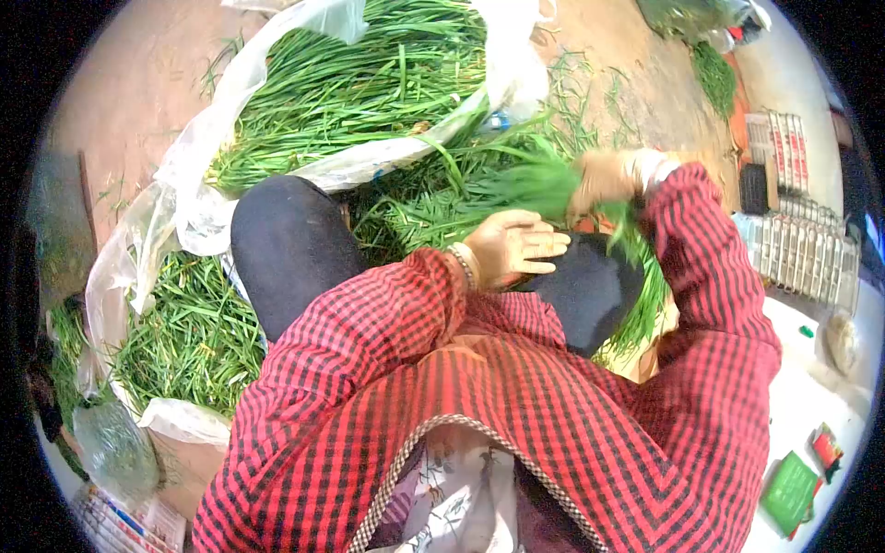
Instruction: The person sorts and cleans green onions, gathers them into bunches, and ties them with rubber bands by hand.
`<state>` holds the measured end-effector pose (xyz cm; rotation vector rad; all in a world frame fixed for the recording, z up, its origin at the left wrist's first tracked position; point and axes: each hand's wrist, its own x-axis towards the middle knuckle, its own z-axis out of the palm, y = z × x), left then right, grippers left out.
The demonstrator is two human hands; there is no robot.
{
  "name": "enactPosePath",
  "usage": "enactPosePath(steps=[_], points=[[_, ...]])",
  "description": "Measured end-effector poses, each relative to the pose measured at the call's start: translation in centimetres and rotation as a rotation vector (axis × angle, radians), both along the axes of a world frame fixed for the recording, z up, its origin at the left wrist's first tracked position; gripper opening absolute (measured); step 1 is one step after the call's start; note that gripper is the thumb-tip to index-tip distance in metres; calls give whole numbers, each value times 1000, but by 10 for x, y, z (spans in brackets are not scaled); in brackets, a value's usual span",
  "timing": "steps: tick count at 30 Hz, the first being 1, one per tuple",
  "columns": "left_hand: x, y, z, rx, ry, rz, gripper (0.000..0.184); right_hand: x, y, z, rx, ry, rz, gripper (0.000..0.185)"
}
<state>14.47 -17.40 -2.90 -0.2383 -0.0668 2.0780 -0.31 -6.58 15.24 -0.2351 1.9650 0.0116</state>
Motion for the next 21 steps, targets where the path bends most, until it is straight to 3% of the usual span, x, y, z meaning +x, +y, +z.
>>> enactPosePath(steps=[1,2,3,5,6,7,9,10,11,13,14,15,17,18,19,21], points=[[-2,-4,7,56,-63,12,69,-17,22,-10,52,157,-91,29],[-4,-2,4,84,-86,-11,90,-24,45,-25,130,363,-187,32],[-3,-4,8,40,-62,-16,107,-11,31,-5,161,318,-164,36],[-6,-5,15,3,-191,-36,113,26,38,-12,-113,117,-251,42],[-8,2,-5,121,-51,-51,110,49,38,-18,-145,230,-118,45],[-9,1,14,12,-113,77,90,72,38,-28,-93,289,-115,46],[-12,18,7,41,-244,290,65,129,16,-28,-138,406,-199,46],[-11,27,-10,27,-262,184,43,158,25,-58,-140,574,-132,50],[-6,27,-11,-87,-250,23,28,183,17,-67,-44,586,-83,56],[13,25,5,-422,-115,154,17,222,10,-61,-370,812,-272,61],[3,23,1,-450,-167,-53,13,226,22,-65,-574,798,-365,58],[7,18,22,-581,-48,20,14,230,38,-68,-779,788,-452,54],[7,1,58,-471,-96,-78,9,227,51,-25,-799,328,-1194,49],[13,0,61,-581,60,58,12,230,57,-19,-904,249,-1337,49],[14,-8,83,-584,107,-4,17,232,64,-15,-1013,161,-1472,48],[21,-11,96,-472,158,-58,19,227,67,-42,-1344,-170,-1457,49]])
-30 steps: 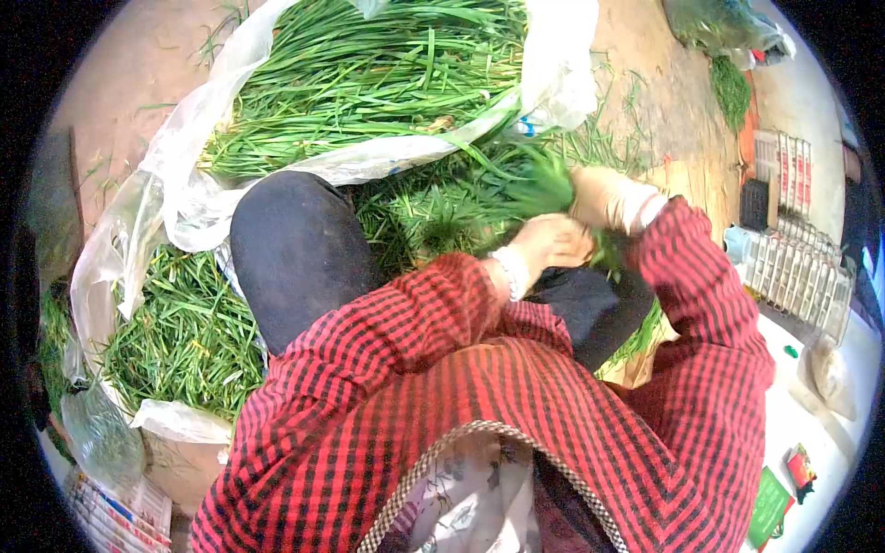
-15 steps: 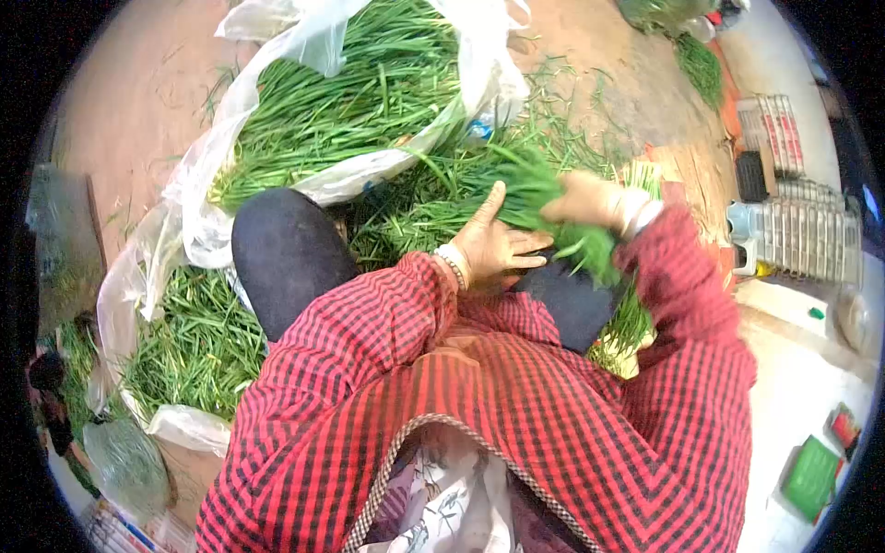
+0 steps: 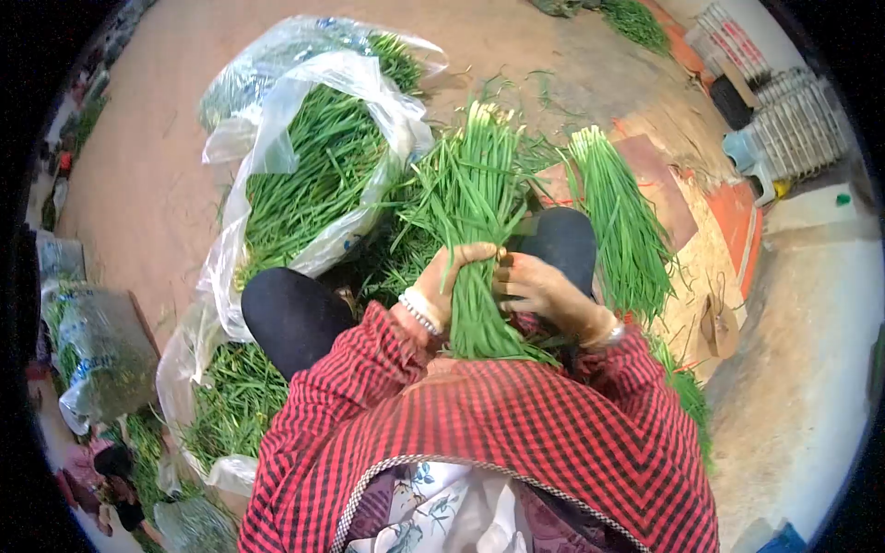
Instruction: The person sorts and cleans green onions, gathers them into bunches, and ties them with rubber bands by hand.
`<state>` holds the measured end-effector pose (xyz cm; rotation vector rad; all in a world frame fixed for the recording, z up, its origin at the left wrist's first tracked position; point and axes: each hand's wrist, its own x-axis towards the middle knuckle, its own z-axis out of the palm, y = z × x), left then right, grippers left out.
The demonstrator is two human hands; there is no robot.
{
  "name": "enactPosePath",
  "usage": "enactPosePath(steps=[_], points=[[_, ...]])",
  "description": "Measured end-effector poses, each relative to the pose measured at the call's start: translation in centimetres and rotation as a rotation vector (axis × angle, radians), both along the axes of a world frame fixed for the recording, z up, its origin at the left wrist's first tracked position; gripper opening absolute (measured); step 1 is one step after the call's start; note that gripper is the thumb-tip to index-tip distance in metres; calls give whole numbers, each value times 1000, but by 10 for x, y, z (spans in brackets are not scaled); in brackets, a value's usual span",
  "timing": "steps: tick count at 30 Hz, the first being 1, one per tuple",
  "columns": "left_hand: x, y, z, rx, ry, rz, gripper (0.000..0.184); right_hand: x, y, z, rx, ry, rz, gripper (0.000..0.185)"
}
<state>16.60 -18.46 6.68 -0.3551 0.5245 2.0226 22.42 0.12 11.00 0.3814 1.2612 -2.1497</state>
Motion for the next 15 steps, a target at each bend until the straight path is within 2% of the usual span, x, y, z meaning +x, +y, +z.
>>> enactPosePath(steps=[1,3,4,5,6,8,10,12,13,14,15], points=[[5,-2,9,-27,112,23,24,-9,-6,-11,-285,-23,82,50],[16,-13,27,-172,517,32,33,-18,-21,-14,-249,187,-49,66],[17,-21,37,-217,720,20,37,-30,-33,12,-271,252,-132,73],[17,-35,47,-241,809,-51,45,-39,-32,20,-327,233,-191,74],[20,-43,35,-326,780,-139,53,-49,-31,26,-383,212,-247,76],[22,-71,46,-514,997,-120,47,-68,-31,35,-380,317,-355,77],[28,-99,66,-725,1007,-89,53,-90,-32,27,-324,434,-478,74],[30,-130,84,-868,997,-129,52,-105,-37,33,-521,479,-394,73],[32,-146,98,-964,984,-191,50,-108,-42,42,-469,445,-422,70],[36,-156,113,-1061,969,-251,48,-112,-41,41,-386,506,-335,65],[45,-159,134,-1137,869,-189,43,-113,-46,44,-284,531,-258,60]])
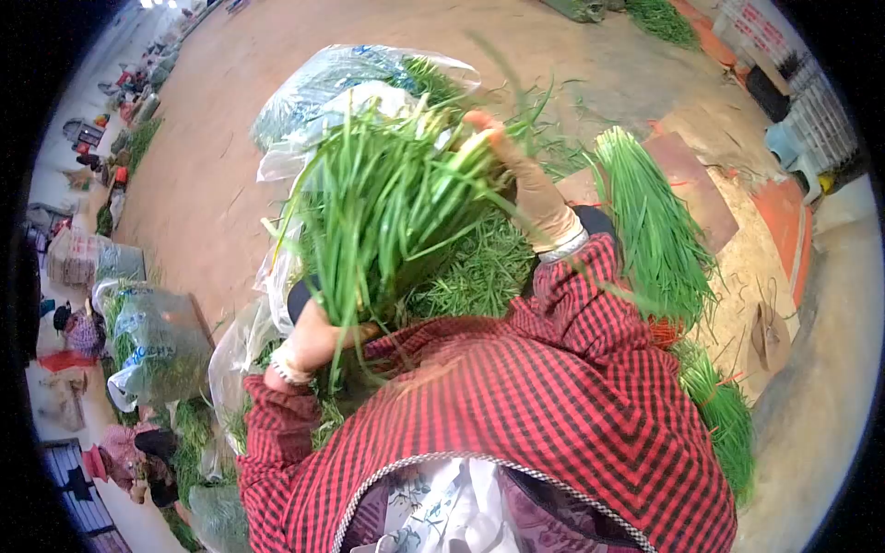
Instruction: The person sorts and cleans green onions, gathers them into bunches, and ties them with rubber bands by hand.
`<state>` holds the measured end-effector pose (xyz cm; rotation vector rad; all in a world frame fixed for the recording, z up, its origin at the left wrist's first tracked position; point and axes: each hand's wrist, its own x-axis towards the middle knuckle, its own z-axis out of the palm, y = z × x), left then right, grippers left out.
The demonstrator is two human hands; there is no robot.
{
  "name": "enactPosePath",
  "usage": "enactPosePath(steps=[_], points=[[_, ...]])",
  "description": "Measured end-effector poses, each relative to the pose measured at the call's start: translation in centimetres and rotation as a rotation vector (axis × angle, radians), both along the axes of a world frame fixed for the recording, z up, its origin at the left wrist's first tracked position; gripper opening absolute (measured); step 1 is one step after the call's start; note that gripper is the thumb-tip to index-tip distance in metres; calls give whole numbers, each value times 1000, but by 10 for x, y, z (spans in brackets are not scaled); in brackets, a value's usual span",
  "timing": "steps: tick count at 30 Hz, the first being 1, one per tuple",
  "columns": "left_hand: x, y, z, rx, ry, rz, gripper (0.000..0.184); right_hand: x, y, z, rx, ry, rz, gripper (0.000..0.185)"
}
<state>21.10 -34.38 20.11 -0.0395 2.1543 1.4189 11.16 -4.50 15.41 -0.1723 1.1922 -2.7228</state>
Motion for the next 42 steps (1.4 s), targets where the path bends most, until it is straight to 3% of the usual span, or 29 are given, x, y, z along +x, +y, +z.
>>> enactPosePath(steps=[1,3,5,6,8,11,13,15,17,20,22,23,24,26,29,33,35,36,39,41,42], points=[[4,-17,-9,-27,118,-47,44,1,-6,2,119,12,43,56],[24,-40,-10,16,0,13,44,-7,-11,-16,176,-65,216,38],[39,-43,-6,39,10,-10,41,-7,-29,-21,476,126,22,30],[49,-40,-6,168,-151,77,40,-9,-30,-30,469,106,33,30],[75,-40,-24,340,-351,257,39,-21,-34,-51,808,98,-26,23],[94,-25,-34,558,-412,347,38,-33,-27,-70,749,-43,-14,21],[108,-33,-50,565,-458,418,43,-41,-18,-72,737,-92,-157,22],[113,-33,-59,612,-457,313,42,-64,11,-82,778,-135,-300,27],[123,-39,-70,680,-330,325,42,-66,44,-55,675,-122,-344,27],[121,-37,-72,675,-463,489,41,-76,81,-55,885,-162,-413,32],[112,-29,-66,707,-461,478,41,-68,81,-72,1446,322,-7,38],[111,-28,-65,740,-462,465,41,-33,48,-34,1555,425,97,42],[113,-33,-78,754,-463,458,41,-15,26,-19,1359,269,230,42],[109,-34,-82,643,-379,396,41,8,-6,-21,1098,310,264,46],[109,-28,-75,515,-284,347,39,18,-43,-3,1511,473,306,45],[101,-25,-63,343,-69,282,38,6,-54,-54,1306,497,264,34],[104,-29,-62,257,-105,277,37,6,-48,-53,727,72,452,27],[109,-29,-68,330,-145,378,35,8,-45,-32,865,-47,423,24],[106,-38,-70,238,-91,285,35,-13,-8,-43,572,-34,73,22],[106,-38,-67,308,-160,352,36,-30,17,-50,726,-51,27,20],[105,-40,-68,292,-141,315,37,-28,14,-50,932,11,92,38]])
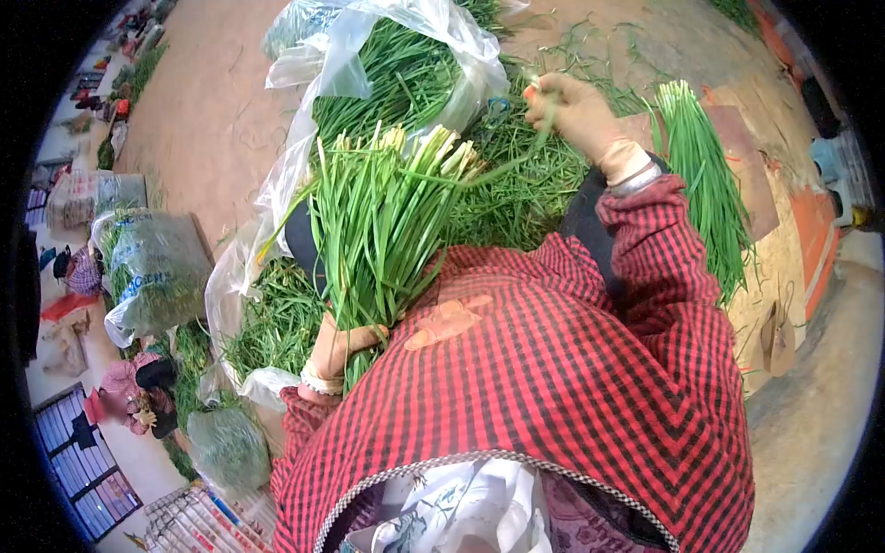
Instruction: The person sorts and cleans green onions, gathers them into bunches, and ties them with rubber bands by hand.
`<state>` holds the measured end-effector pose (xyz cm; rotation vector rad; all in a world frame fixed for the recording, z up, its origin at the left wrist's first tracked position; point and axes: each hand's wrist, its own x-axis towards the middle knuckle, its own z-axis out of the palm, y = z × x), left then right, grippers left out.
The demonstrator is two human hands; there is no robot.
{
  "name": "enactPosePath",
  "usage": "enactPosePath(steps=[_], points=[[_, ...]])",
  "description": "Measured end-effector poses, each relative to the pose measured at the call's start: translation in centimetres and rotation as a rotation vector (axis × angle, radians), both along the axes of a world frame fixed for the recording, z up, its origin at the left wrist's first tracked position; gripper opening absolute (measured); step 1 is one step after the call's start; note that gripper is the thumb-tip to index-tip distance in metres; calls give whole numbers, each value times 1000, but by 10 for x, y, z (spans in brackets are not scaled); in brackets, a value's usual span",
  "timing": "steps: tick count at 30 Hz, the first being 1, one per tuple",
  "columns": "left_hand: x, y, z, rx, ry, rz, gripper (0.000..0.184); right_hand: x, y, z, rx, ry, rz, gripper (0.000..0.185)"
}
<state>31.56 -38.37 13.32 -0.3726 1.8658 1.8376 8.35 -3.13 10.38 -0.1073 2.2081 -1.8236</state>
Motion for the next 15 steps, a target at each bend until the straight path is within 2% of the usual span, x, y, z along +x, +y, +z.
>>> enactPosePath(steps=[1,3,5,7,8,9,10,11,13,14,15], points=[[-2,-1,-1,-18,22,-35,38,6,-2,-1,0,-4,2,38],[-5,1,0,12,-23,-21,39,31,-17,5,708,835,294,68],[-7,5,-5,1,41,-66,39,48,-47,35,513,871,524,94],[-4,4,-23,17,41,-101,38,62,-80,37,412,925,643,98],[-2,2,-33,128,-64,-74,39,68,-96,35,387,908,705,99],[-3,7,-22,205,-155,-36,41,73,-111,32,361,889,766,100],[-4,12,-11,277,-247,7,43,76,-123,28,360,907,838,91],[-2,12,-10,275,-250,6,43,79,-134,22,261,922,872,69],[-5,17,0,277,-196,-75,46,75,-141,11,160,856,1069,43],[-5,18,10,314,-195,-71,52,75,-143,4,163,857,1066,43],[-7,17,8,315,-192,-75,52,75,-145,0,88,813,996,34]])
